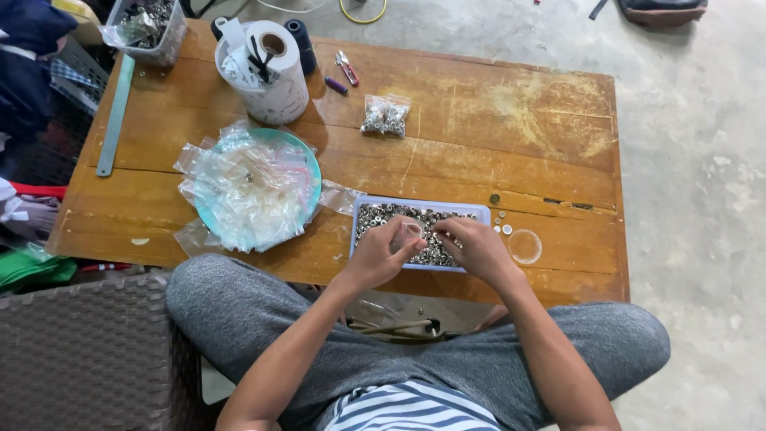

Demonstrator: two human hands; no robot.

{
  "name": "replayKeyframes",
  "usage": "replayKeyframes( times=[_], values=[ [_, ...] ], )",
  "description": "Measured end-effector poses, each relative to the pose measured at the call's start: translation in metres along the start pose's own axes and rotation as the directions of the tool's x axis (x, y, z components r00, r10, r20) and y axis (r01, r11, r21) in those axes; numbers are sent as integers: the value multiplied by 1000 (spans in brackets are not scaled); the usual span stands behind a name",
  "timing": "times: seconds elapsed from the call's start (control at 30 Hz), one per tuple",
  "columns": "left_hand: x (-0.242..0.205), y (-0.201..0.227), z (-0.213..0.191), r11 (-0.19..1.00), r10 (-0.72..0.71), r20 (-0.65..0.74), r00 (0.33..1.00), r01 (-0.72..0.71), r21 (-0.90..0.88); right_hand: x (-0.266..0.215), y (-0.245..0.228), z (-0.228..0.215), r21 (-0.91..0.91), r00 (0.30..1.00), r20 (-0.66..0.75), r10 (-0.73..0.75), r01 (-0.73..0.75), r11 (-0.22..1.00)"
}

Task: The person sorts metal hardware components from a larger tray into small plastic bags and containers by hand.

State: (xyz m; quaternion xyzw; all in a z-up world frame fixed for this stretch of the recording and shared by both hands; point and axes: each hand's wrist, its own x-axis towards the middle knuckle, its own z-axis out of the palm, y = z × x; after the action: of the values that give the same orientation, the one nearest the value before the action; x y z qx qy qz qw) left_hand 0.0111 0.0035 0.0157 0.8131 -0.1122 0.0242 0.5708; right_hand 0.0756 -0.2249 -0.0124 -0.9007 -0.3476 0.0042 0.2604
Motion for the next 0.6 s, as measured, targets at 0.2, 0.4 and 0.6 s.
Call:
replayKeyframes(
  times=[0.2, 0.4, 0.6],
  values=[
    [-5, 11, -8, 996, -41, -3, 999, 41, 77, 11, -31, -33, 242, 991, -134, -1, 33, 970],
    [-6, 6, -3, 993, -40, 76, 996, 31, 117, 27, -64, -70, 386, 988, -135, -73, 120, 915],
    [-2, 5, 0, 997, -10, 101, 995, 2, 80, 31, -73, -64, 406, 993, -27, -115, 117, 906]
  ],
)
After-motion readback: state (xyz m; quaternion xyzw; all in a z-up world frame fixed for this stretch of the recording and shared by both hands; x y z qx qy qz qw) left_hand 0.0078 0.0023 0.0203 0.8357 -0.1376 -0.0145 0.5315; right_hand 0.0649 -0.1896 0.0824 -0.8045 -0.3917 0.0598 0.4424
